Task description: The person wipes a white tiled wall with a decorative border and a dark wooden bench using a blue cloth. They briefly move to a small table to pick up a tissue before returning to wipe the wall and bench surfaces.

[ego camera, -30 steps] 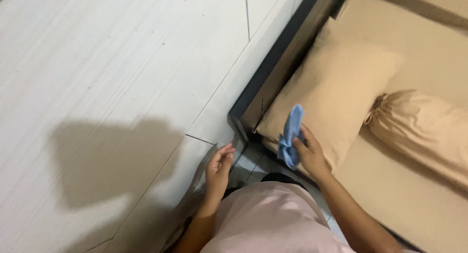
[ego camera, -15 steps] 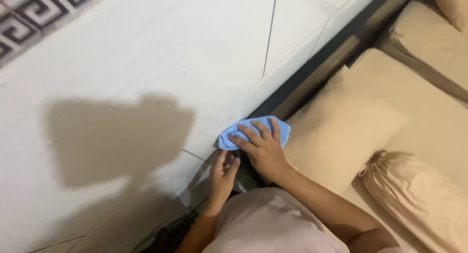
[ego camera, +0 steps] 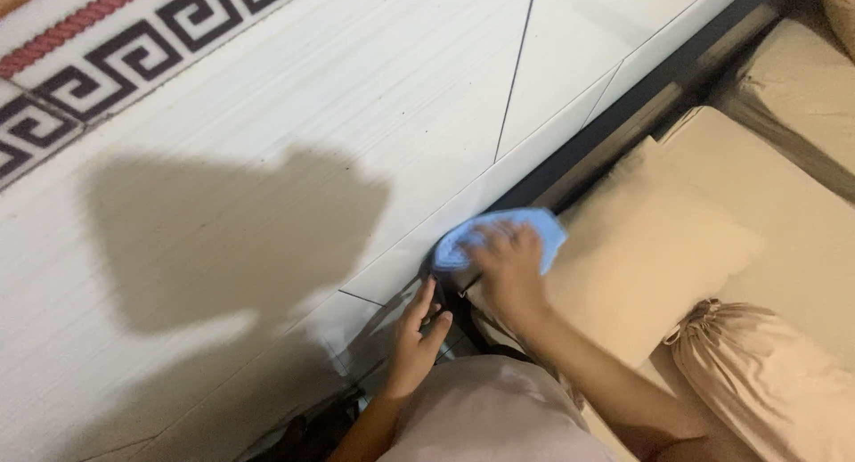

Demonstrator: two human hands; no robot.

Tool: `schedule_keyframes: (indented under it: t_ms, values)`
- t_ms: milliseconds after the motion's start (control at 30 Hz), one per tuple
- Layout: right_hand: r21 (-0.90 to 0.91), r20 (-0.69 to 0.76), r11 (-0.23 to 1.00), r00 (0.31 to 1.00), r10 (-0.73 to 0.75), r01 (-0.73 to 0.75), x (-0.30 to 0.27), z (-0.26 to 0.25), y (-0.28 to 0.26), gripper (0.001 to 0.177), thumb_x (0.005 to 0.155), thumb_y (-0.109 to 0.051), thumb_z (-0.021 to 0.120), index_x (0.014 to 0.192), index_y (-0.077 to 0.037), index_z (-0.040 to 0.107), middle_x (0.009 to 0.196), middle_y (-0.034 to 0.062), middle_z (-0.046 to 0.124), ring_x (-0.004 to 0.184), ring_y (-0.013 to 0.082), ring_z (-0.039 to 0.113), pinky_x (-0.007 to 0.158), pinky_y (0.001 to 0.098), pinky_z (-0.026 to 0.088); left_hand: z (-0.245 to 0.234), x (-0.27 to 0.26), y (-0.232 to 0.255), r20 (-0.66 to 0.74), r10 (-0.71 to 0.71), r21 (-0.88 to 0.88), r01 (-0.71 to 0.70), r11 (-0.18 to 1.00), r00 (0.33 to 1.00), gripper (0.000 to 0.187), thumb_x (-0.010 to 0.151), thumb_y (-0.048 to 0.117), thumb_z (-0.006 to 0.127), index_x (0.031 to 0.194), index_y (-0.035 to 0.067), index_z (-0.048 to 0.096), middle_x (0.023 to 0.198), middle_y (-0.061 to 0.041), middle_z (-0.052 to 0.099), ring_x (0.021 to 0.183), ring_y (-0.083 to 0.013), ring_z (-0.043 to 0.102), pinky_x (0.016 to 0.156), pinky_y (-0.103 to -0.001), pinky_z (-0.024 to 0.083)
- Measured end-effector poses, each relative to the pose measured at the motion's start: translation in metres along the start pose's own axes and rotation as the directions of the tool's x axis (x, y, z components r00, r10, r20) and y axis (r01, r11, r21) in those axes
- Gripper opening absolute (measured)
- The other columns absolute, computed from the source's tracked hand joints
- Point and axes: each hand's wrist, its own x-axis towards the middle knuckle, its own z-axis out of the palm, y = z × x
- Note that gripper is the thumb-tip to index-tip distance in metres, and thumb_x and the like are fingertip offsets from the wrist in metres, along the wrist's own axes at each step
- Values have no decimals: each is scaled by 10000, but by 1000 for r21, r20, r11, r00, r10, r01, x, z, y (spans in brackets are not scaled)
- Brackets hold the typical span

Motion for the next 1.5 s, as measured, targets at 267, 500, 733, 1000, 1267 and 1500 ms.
schedule_keyframes:
  t_ms: [267,500,733,1000,1267,1500]
  values:
    - [101,-44,976,981,-187,191,-30,22,-18,243,861,-216,699,1092,-266,754,1313,-47,627,1280,250,484,1165,527,234,17,-10,-14,-87,-63,-145,50,988,994,292,840,159,714,1088,8,686,887,-71,742,718,-168,627,667,-295,528]
    - [157,6,958,970,-244,240,-21,13,-3,323,830,-138,666,1125,-250,736,1327,-51,634,1272,243,495,1149,527,251,14,-14,-17,-44,-101,-135,94,986,994,351,843,200,748,1154,51,686,967,-72,739,847,-177,680,757,-302,545]
    - [302,114,951,988,-103,64,-24,5,-8,412,833,-41,632,1177,-232,752,1316,3,659,1280,281,499,1152,544,254,26,-22,-32,-132,-27,-100,13,995,991,732,842,153,768,1496,99,444,1093,-78,664,856,-160,629,733,-267,539]
    - [240,-24,970,999,-43,48,-10,-2,-24,224,874,-157,686,1081,-202,759,1316,-23,664,1262,261,527,1148,501,265,22,-8,-14,-224,150,-11,-156,988,963,530,856,116,722,1351,3,571,1124,-118,722,908,-218,689,795,-324,554]
    - [-38,16,999,1000,-7,8,8,16,63,365,898,-35,571,1196,-187,718,1303,31,677,1177,255,576,1040,464,379,-7,3,16,-109,253,60,-247,967,961,650,860,59,708,1466,21,475,1397,-220,624,931,-227,729,799,-323,599]
    - [-36,-74,977,976,205,-208,30,-3,92,338,790,64,587,1053,-50,766,1254,122,705,1145,336,548,1058,457,351,-32,9,46,92,70,136,-82,987,993,595,905,207,659,1447,11,510,1459,-151,594,1070,-231,719,891,-314,565]
